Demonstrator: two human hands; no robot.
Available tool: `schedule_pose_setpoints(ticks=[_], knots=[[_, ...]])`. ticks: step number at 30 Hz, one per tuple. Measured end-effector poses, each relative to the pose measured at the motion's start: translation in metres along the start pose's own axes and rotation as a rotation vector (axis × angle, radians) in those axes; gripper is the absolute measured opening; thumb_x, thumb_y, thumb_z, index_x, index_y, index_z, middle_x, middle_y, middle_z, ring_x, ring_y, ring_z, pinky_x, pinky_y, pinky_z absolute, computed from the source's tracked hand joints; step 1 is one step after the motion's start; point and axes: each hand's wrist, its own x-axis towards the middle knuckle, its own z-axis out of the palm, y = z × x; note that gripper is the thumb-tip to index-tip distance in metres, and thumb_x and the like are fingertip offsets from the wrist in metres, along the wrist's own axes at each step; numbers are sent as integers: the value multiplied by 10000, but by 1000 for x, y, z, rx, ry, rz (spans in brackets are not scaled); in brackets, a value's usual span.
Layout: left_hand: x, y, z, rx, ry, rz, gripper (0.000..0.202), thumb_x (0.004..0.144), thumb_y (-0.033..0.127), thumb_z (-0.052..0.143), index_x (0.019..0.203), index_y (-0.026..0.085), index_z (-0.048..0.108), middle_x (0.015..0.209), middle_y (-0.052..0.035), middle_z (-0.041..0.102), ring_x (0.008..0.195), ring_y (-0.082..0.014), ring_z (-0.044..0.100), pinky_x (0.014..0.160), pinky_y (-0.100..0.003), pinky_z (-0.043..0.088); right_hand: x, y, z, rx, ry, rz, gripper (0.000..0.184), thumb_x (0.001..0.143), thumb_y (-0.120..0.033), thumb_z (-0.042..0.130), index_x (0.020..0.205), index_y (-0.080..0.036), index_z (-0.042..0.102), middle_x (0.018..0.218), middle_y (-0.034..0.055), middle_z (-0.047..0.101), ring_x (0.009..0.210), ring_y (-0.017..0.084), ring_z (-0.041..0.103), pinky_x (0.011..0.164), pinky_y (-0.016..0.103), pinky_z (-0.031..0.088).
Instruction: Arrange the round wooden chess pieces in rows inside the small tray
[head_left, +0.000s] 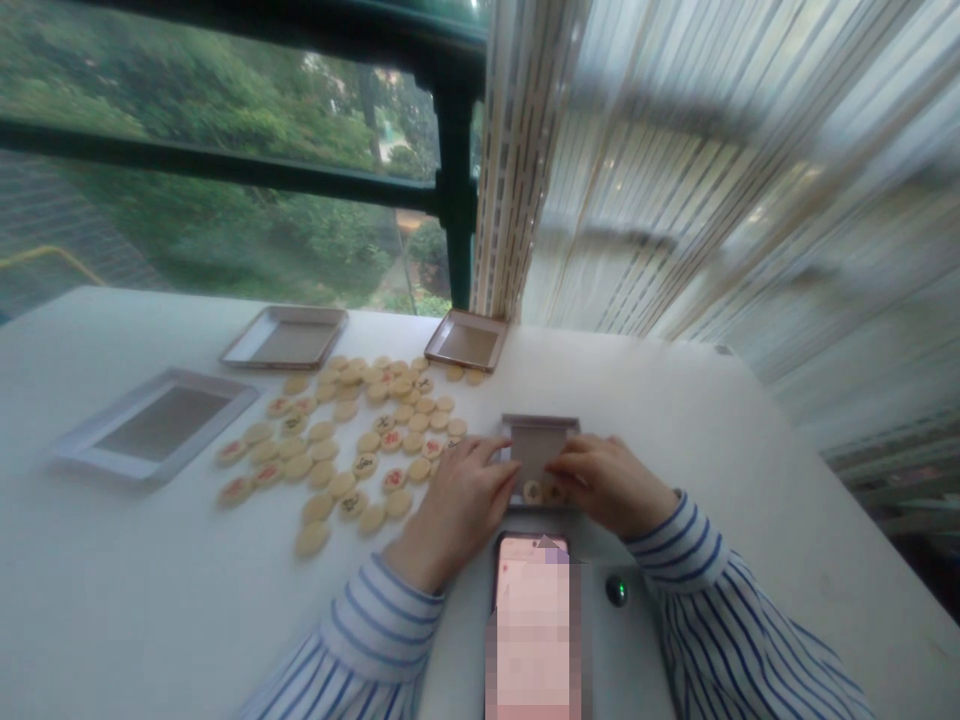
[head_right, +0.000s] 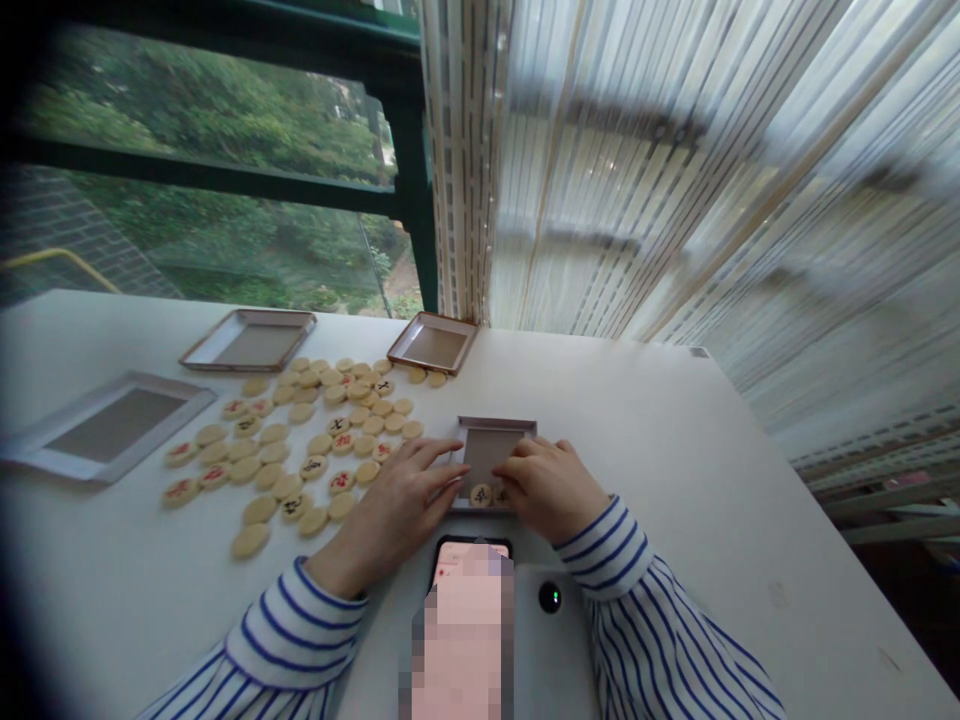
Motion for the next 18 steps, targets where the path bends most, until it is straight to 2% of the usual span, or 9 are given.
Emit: schedule_pose_setpoints(ticks=[5, 9, 13, 18], knots=[[-2, 3, -2, 36, -20, 12, 216, 838, 220, 470, 915, 243, 671, 1259, -54, 497, 1163, -256, 382, 956, -491, 344, -24, 14, 13, 22, 185, 46, 255, 853, -242, 454, 1047, -229, 619, 978, 71, 593, 913, 171, 508, 775, 320, 350], [-3, 5, -3, 49, -38, 23, 221, 838, 228, 464, 906, 244, 674, 1274, -51, 485, 1189, -258, 355, 998, -519, 284, -34, 21, 21, 23, 274, 71, 241, 839, -256, 479, 1027, -243, 630, 1006, 74, 576, 928, 182, 498, 793, 333, 364], [-4, 7, -1, 49, -56, 19, 228, 842, 233, 454, 912, 257, 669, 1267, -44, 491, 1203, -257, 341, 1025, -556, 214, -31, 17, 21, 1, 272, 66, 221, 842, -293, 485, 992, -257, 643, 1063, 75, 547, 962, 194, 479, 816, 350, 353], [-4, 6, 0, 48, -57, 39, 231, 846, 240, 446, 920, 251, 665, 1259, -51, 494, 1207, -256, 339, 1029, -572, 196, -21, 8, 18, -17, 209, 51, 213, 850, -313, 480, 951, -257, 659, 1082, 73, 539, 994, 201, 457, 858, 371, 315]])
